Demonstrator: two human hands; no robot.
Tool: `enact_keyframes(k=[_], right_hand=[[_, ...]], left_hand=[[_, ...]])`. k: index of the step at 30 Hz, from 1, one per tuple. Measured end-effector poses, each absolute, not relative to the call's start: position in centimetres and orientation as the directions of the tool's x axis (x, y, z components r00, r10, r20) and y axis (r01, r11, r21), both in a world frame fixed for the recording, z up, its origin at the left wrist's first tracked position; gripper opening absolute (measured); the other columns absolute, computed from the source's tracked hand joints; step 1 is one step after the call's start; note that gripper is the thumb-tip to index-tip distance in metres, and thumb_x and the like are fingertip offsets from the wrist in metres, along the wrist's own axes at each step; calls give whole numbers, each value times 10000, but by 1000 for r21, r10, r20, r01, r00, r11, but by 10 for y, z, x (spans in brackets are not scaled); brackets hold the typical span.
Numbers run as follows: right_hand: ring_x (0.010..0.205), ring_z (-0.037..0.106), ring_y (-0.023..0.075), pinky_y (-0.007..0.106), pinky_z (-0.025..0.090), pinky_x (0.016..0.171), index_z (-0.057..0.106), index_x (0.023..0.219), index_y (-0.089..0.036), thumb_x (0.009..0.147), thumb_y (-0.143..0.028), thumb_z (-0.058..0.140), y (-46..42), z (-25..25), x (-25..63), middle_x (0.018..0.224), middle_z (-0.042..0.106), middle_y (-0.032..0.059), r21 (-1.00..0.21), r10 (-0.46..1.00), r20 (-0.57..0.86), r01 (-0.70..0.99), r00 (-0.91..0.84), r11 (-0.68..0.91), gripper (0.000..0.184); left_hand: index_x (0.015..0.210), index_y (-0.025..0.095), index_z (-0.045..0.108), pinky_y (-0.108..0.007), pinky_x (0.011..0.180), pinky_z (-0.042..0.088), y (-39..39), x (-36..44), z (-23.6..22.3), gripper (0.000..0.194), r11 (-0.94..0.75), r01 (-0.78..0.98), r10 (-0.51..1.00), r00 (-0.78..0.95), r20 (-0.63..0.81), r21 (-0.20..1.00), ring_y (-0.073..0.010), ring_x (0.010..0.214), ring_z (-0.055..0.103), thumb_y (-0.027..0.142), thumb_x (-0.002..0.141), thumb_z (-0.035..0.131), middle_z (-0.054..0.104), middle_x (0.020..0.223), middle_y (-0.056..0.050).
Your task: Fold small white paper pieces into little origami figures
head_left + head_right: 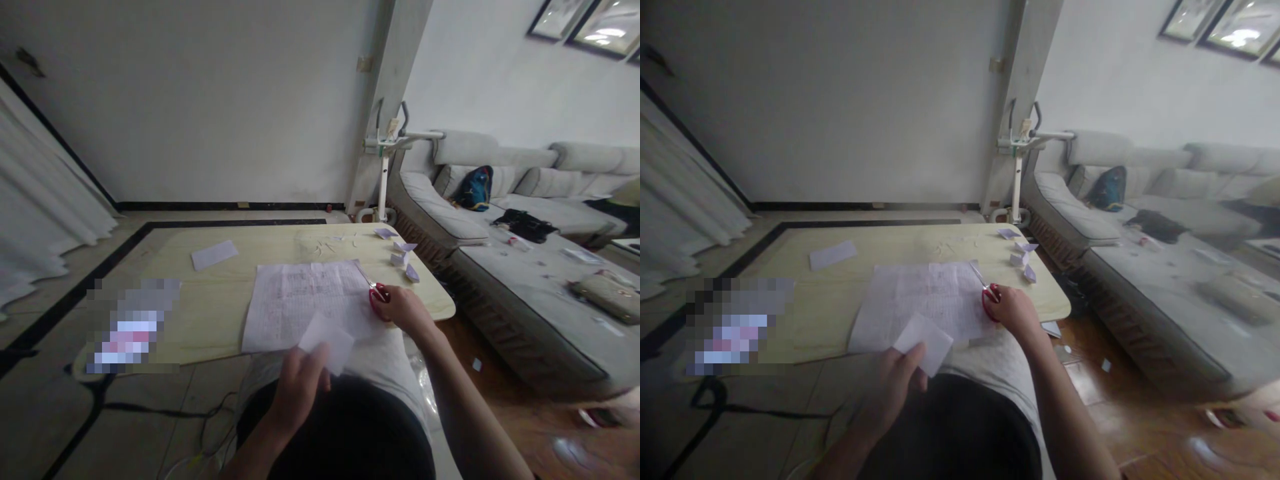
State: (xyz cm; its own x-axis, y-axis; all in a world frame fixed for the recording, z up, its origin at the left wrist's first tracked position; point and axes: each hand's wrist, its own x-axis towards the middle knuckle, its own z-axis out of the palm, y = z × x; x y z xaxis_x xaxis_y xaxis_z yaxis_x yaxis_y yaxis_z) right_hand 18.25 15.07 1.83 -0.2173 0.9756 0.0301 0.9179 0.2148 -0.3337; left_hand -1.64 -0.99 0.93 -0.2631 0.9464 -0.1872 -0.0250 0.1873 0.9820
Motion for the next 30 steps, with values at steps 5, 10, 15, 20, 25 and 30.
enact_keyframes(k=[5, 10, 15, 20, 25, 30], right_hand=[[708, 661, 249, 288, 326, 569, 720, 763, -179, 892, -413, 539, 156, 16, 184, 765, 739, 132, -254, 977, -9, 945, -215, 206, 322], [676, 646, 221, 280, 335, 557, 717, 744, -169, 882, -333, 548, 158, 21, 187, 757, 731, 112, -270, 960, -55, 930, -275, 251, 273], [636, 631, 198, 263, 378, 561, 745, 794, -162, 764, -243, 664, 159, 31, 191, 699, 717, 60, -348, 938, -84, 892, -335, 287, 117], [680, 610, 194, 288, 431, 607, 732, 951, -149, 894, -398, 554, 124, 45, 177, 805, 713, 93, -591, 950, 45, 758, -310, 276, 312], [599, 545, 136, 245, 422, 549, 686, 853, -167, 824, -432, 656, 54, 45, 147, 698, 631, 11, -981, 831, -26, 176, -555, 87, 268], [573, 485, 125, 235, 377, 523, 609, 677, -163, 835, -347, 620, 29, 38, 135, 610, 549, -13, -964, 906, 12, 236, -423, 123, 243]], left_hand=[[453, 205, 536, -271, 518, 478, -17, -16, 14, 427, 214, -65, 959, -176, -222, 975, -146, 426, 531, 500, 758, 586, 512, 414, 3], [517, 209, 525, -241, 422, 421, -19, -16, 16, 341, 233, -165, 960, -117, -254, 958, -129, 390, 493, 479, 706, 614, 451, 412, 48], [518, 214, 504, -235, 415, 402, -20, -19, 12, 340, 222, -161, 966, -99, -240, 962, -129, 391, 491, 455, 747, 581, 441, 425, 49], [535, 206, 536, -239, 456, 413, -22, -23, 20, 304, 192, -94, 976, -83, -200, 977, -146, 465, 500, 402, 765, 573, 491, 478, 22], [627, 196, 607, -245, 540, 469, -20, -23, 29, 213, 128, 20, 992, -14, -127, 992, -183, 597, 563, 329, 783, 547, 599, 613, -13], [674, 188, 588, -226, 552, 446, -18, -25, 26, 241, -21, 271, 998, -47, 35, 962, -158, 581, 532, 313, 867, 515, 561, 599, 9]])
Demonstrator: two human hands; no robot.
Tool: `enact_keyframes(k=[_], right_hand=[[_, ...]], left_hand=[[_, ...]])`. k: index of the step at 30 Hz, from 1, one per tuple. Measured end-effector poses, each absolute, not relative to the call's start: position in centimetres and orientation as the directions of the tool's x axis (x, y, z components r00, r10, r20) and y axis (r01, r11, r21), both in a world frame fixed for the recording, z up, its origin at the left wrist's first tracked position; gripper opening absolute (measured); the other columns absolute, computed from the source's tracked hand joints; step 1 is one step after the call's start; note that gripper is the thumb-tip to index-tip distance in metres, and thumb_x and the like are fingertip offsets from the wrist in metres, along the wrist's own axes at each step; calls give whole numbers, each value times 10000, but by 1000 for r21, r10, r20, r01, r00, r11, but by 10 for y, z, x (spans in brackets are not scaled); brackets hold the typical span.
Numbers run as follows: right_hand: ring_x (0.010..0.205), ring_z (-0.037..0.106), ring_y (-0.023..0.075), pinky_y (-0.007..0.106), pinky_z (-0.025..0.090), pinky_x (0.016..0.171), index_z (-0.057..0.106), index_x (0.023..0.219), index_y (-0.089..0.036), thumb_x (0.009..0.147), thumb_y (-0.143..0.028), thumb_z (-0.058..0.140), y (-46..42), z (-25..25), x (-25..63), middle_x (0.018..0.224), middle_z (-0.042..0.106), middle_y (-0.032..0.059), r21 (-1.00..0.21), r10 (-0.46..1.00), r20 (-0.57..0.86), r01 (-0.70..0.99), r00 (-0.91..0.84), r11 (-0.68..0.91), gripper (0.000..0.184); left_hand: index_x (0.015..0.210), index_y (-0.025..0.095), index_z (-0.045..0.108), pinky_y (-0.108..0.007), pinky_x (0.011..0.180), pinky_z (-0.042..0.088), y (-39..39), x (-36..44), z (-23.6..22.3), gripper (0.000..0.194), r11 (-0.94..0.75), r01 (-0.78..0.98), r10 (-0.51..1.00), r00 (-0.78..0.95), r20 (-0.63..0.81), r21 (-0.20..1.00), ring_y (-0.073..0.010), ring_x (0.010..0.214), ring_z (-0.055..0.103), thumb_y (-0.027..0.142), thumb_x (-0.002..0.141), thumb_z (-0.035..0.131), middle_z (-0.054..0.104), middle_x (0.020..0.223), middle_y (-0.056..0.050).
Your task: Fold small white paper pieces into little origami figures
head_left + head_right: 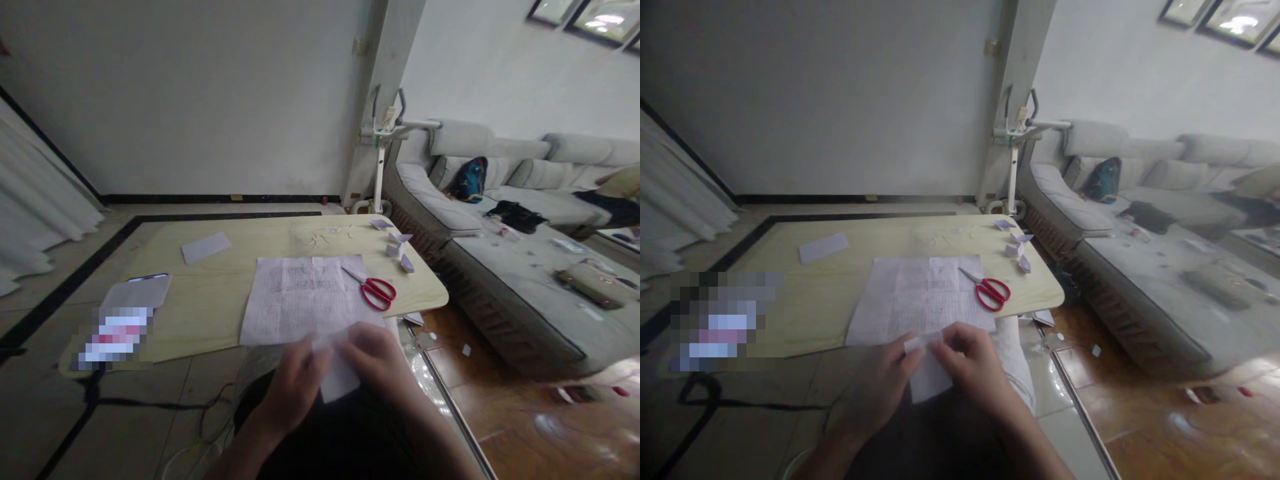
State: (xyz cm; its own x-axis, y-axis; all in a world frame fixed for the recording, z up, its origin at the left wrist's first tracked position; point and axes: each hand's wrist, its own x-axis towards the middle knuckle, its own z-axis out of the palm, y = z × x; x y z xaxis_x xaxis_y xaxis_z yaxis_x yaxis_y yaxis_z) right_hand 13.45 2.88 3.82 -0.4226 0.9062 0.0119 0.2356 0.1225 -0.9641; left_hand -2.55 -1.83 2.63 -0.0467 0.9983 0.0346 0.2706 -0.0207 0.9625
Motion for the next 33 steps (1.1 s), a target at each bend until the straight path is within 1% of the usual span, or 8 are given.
enact_keyframes(k=[4, 8, 14, 18, 22, 26, 28, 33], right_hand=[[663, 544, 160, 269, 445, 616, 644, 777, -157, 837, -273, 622, 29, 34, 135, 705, 617, 21, -910, 915, 155, 307, -374, 280, 132], [653, 537, 158, 264, 449, 592, 598, 804, -179, 818, -161, 621, 24, 24, 131, 719, 589, 11, -826, 871, 377, 311, -315, 470, 32], [701, 594, 168, 269, 489, 607, 667, 1036, -207, 855, -95, 616, 19, 11, 127, 842, 606, 48, -636, 717, 619, 331, -322, 697, 219], [713, 599, 177, 282, 500, 612, 670, 1088, -231, 836, -74, 621, 19, 6, 127, 875, 581, 53, -556, 667, 669, 375, -327, 742, 301], [820, 592, 205, 319, 509, 699, 637, 1107, -218, 797, -101, 622, 15, 10, 129, 963, 579, 72, -653, 731, 585, 330, -352, 682, 332], [763, 568, 199, 323, 485, 693, 612, 917, -194, 850, -264, 588, 14, 15, 132, 840, 584, 40, -877, 890, 355, 228, -287, 423, 100], [741, 583, 196, 314, 477, 688, 621, 848, -187, 876, -310, 576, 14, 16, 133, 785, 621, 35, -941, 923, 214, 188, -321, 283, 135], [685, 612, 178, 274, 475, 638, 671, 792, -168, 842, -349, 646, 13, 20, 134, 732, 677, 33, -987, 909, 50, 115, -415, 107, 190]], left_hand=[[672, 184, 566, -198, 527, 404, -13, -25, 24, 292, -134, 340, 984, -67, 166, 931, -132, 572, 505, 317, 918, 480, 537, 600, 27], [666, 186, 548, -188, 491, 388, -10, -21, 24, 303, -67, 261, 974, -192, 120, 963, -120, 536, 483, 339, 920, 483, 509, 576, 43], [697, 181, 588, -202, 558, 472, -10, -18, 23, 308, -11, 116, 976, -216, 36, 993, -146, 614, 569, 350, 917, 453, 581, 622, 19], [902, 175, 655, -228, 667, 525, -11, -18, 20, 315, -57, 53, 991, -122, 63, 997, -173, 745, 654, 422, 928, 460, 694, 793, -17], [1007, 186, 682, -241, 820, 527, -11, -20, 23, 272, -12, 63, 990, -138, 21, 998, -190, 930, 680, 396, 921, 530, 743, 960, -38], [1022, 191, 709, -256, 856, 527, -12, -24, 30, 262, 2, 104, 989, -145, 14, 995, -196, 959, 685, 341, 931, 515, 753, 996, -45], [1023, 193, 716, -256, 870, 520, -12, -25, 32, 253, -20, 107, 990, -137, 34, 994, -197, 989, 677, 325, 923, 524, 752, 1012, -44], [912, 183, 713, -217, 696, 529, -13, -22, 28, 187, 2, 30, 985, -173, 3, 1000, -166, 784, 670, 333, 854, 617, 728, 825, -10]])
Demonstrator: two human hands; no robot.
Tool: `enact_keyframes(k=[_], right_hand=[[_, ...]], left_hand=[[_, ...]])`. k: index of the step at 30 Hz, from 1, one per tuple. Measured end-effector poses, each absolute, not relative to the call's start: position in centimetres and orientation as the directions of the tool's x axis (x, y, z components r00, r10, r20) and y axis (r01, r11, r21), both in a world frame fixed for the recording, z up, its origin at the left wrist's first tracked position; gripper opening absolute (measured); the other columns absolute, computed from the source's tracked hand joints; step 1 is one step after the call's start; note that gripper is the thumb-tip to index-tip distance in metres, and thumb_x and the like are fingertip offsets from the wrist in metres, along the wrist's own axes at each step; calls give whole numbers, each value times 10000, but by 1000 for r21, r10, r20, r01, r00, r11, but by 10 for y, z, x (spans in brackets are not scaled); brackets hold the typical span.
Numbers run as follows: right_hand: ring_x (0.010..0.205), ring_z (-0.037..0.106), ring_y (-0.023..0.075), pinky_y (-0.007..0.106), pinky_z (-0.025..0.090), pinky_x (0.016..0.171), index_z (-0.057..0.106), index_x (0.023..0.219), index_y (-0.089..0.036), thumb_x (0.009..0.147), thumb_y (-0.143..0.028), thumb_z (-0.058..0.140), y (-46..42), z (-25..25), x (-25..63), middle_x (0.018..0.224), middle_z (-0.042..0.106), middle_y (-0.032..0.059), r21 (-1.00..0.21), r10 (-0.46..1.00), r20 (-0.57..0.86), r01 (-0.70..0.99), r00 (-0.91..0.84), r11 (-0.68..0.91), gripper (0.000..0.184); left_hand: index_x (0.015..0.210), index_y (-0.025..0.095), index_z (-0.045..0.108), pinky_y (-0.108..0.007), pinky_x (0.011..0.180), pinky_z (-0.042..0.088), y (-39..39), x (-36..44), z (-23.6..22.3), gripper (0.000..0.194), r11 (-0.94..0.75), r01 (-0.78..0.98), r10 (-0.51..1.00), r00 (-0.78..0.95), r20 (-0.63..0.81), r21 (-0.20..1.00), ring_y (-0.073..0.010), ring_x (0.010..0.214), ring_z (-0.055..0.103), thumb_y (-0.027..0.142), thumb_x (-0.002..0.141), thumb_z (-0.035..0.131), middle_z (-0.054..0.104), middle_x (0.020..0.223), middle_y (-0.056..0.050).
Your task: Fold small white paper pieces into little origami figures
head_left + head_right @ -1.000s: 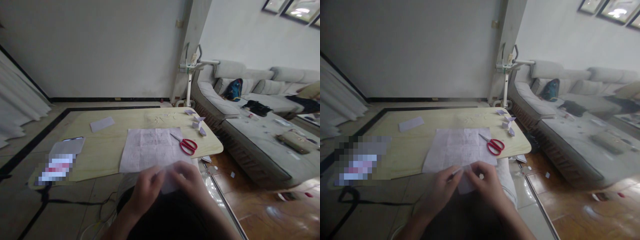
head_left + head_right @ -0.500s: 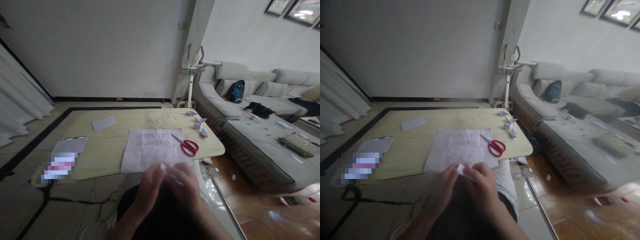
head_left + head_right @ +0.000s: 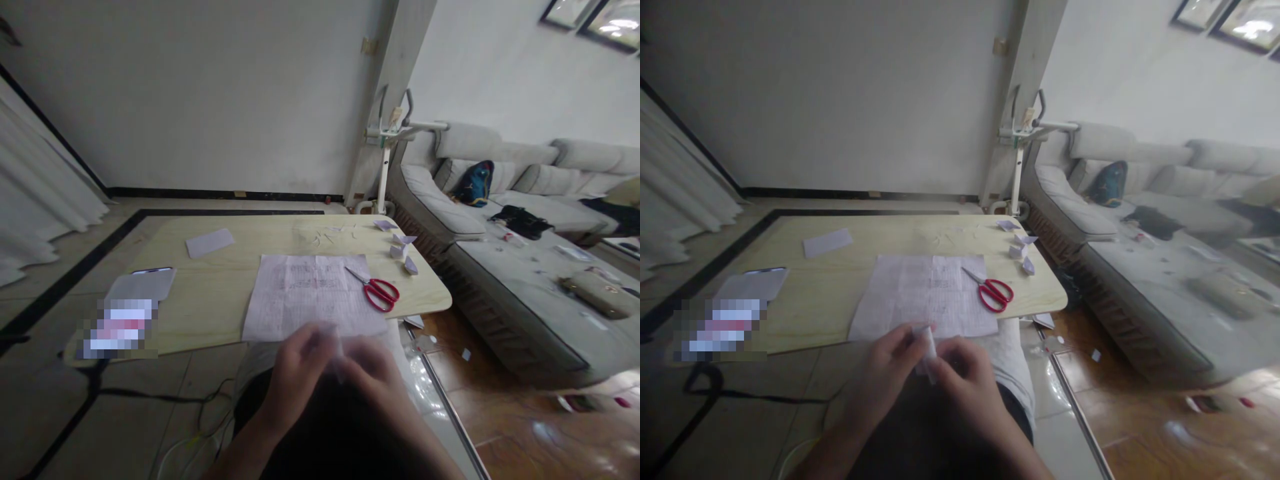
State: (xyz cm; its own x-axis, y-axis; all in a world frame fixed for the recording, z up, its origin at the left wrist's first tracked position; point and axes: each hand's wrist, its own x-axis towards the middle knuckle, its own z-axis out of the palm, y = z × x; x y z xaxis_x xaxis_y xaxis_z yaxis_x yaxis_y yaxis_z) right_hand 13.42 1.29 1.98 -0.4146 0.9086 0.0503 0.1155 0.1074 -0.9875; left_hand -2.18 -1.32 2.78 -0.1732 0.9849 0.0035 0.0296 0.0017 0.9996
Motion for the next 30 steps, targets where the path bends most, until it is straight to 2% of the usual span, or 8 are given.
enact_keyframes(k=[3, 7, 11, 17, 24, 30], right_hand=[[665, 597, 169, 263, 465, 616, 653, 755, -177, 812, -318, 666, 13, 25, 138, 702, 648, 15, -982, 935, 88, 129, -343, 139, 152], [762, 618, 183, 280, 472, 691, 683, 852, -192, 842, -305, 635, 15, 37, 142, 796, 676, 25, -968, 939, 178, 120, -295, 221, 123], [693, 580, 167, 274, 453, 643, 681, 767, -191, 846, -278, 652, 14, 45, 140, 719, 628, 11, -963, 929, 185, 128, -320, 236, 121], [690, 554, 171, 291, 444, 637, 668, 755, -203, 826, -221, 667, 11, 40, 138, 725, 600, 8, -934, 916, 299, 117, -266, 338, 73], [647, 527, 154, 270, 421, 594, 634, 707, -190, 820, -240, 664, 9, 44, 139, 680, 566, -5, -971, 949, 208, 65, -237, 229, 127], [647, 542, 150, 262, 434, 599, 644, 725, -190, 825, -279, 676, 9, 43, 138, 674, 584, -8, -976, 950, 186, 61, -251, 207, 138]], left_hand=[[742, 178, 658, -195, 553, 472, -16, -20, 27, 234, 10, 65, 981, -195, 3, 998, -136, 619, 589, 372, 863, 606, 621, 641, 25], [644, 179, 599, -193, 517, 402, -20, -19, 31, 310, -76, 217, 989, -104, 101, 973, -120, 566, 520, 340, 907, 563, 554, 577, 37], [665, 179, 602, -204, 552, 410, -22, -18, 33, 324, -158, 286, 985, -27, 173, 945, -126, 583, 536, 300, 950, 506, 585, 604, 28], [710, 185, 624, -215, 592, 446, -23, -16, 35, 319, -149, 308, 988, -2, 157, 940, -151, 639, 597, 295, 970, 477, 634, 661, 6], [856, 213, 728, -200, 639, 492, -24, -15, 32, 189, -108, 235, 992, -45, 122, 966, -148, 696, 664, 286, 933, 572, 743, 772, 7], [839, 215, 740, -205, 654, 511, -24, -16, 31, 179, -140, 250, 987, -43, 156, 958, -156, 707, 683, 296, 919, 602, 746, 749, 9]])
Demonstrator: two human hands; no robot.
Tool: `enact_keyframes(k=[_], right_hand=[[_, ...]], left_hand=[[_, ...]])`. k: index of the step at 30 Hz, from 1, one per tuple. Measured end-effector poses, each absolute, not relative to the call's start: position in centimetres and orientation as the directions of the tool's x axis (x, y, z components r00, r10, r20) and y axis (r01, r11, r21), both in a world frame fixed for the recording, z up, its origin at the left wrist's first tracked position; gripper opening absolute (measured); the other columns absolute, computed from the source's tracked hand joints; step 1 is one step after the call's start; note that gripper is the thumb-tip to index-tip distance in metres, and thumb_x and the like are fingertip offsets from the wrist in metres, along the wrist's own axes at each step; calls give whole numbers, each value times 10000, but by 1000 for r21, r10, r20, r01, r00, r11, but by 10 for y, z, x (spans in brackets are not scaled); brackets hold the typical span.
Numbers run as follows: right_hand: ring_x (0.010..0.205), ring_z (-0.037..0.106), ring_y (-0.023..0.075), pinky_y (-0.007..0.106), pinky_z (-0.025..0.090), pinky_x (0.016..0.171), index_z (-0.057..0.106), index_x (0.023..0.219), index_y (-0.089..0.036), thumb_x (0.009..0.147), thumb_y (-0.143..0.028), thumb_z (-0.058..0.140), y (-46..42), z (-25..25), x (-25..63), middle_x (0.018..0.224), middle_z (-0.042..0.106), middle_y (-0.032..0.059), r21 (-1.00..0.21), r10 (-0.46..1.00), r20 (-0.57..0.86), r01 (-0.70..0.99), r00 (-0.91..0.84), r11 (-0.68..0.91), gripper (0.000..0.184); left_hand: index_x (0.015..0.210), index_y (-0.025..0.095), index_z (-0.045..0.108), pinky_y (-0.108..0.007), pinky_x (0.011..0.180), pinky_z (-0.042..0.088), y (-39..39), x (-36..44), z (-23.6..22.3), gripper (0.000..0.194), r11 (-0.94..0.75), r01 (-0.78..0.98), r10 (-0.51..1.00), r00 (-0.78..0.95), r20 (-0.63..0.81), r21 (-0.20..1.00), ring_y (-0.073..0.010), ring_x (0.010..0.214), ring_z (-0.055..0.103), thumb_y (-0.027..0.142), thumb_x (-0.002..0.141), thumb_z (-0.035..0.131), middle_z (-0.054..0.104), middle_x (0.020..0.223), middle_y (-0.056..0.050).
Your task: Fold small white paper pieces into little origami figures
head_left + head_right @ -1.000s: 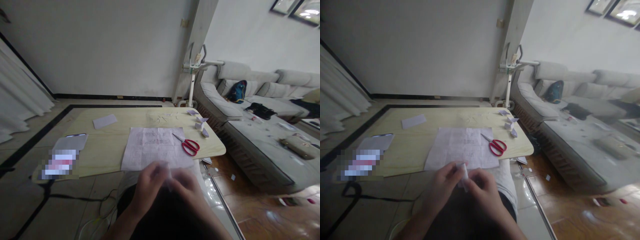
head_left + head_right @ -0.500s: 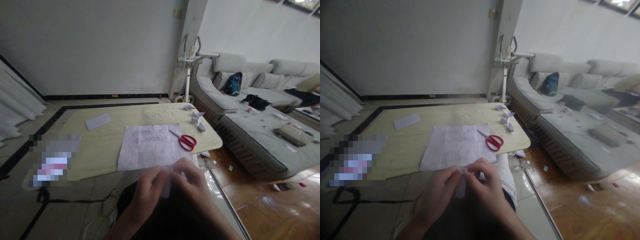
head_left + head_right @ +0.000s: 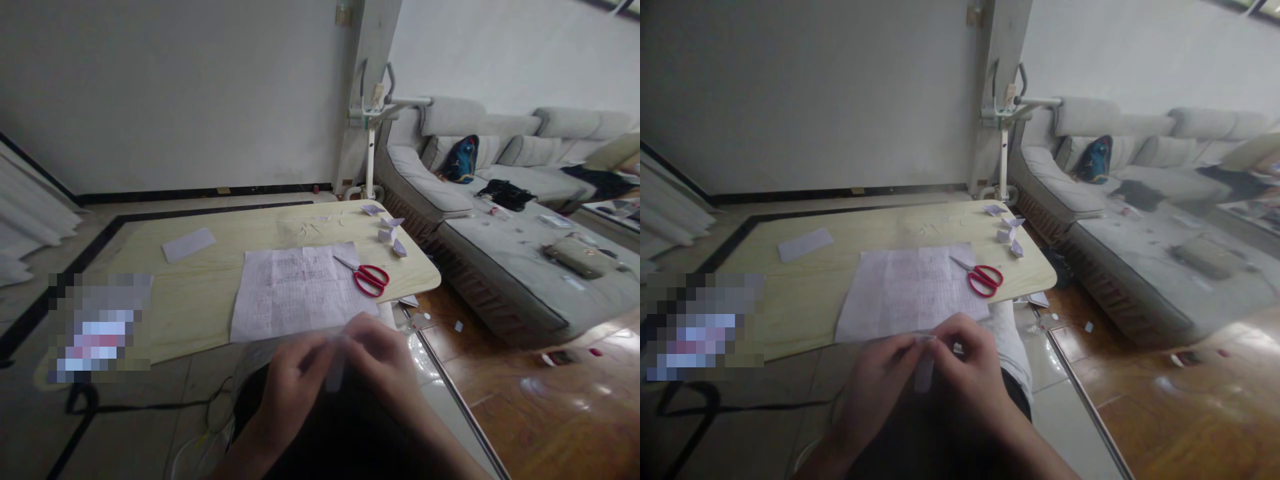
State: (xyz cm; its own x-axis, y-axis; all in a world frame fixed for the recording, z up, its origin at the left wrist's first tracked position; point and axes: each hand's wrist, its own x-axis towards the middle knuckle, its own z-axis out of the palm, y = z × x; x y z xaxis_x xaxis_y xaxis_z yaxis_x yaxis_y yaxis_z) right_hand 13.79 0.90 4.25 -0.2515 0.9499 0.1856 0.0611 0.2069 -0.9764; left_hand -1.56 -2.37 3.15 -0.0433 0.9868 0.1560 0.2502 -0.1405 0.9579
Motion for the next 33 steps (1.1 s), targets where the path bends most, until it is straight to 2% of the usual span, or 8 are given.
enact_keyframes(k=[13, 22, 33], right_hand=[[633, 543, 149, 260, 434, 582, 646, 688, -188, 813, -255, 675, 9, 46, 137, 661, 582, -5, -978, 957, 175, 69, -231, 195, 145], [646, 546, 148, 262, 434, 597, 656, 712, -189, 826, -254, 678, 8, 42, 138, 678, 593, -6, -978, 953, 192, 35, -236, 206, 134], [642, 550, 153, 272, 443, 593, 655, 693, -194, 827, -274, 679, 8, 42, 137, 671, 600, -1, -967, 948, 236, 45, -213, 251, 158]], left_hand=[[772, 203, 739, -228, 613, 526, -24, -15, 35, 221, -164, 287, 981, -51, 186, 944, -169, 652, 680, 281, 908, 585, 744, 708, -6], [811, 219, 758, -210, 631, 520, -24, -16, 35, 196, -171, 270, 981, -44, 190, 948, -152, 662, 683, 274, 911, 599, 752, 715, 12], [814, 209, 757, -227, 632, 521, -24, -16, 33, 213, -152, 287, 984, -46, 172, 946, -170, 672, 684, 281, 914, 584, 752, 728, -7]])
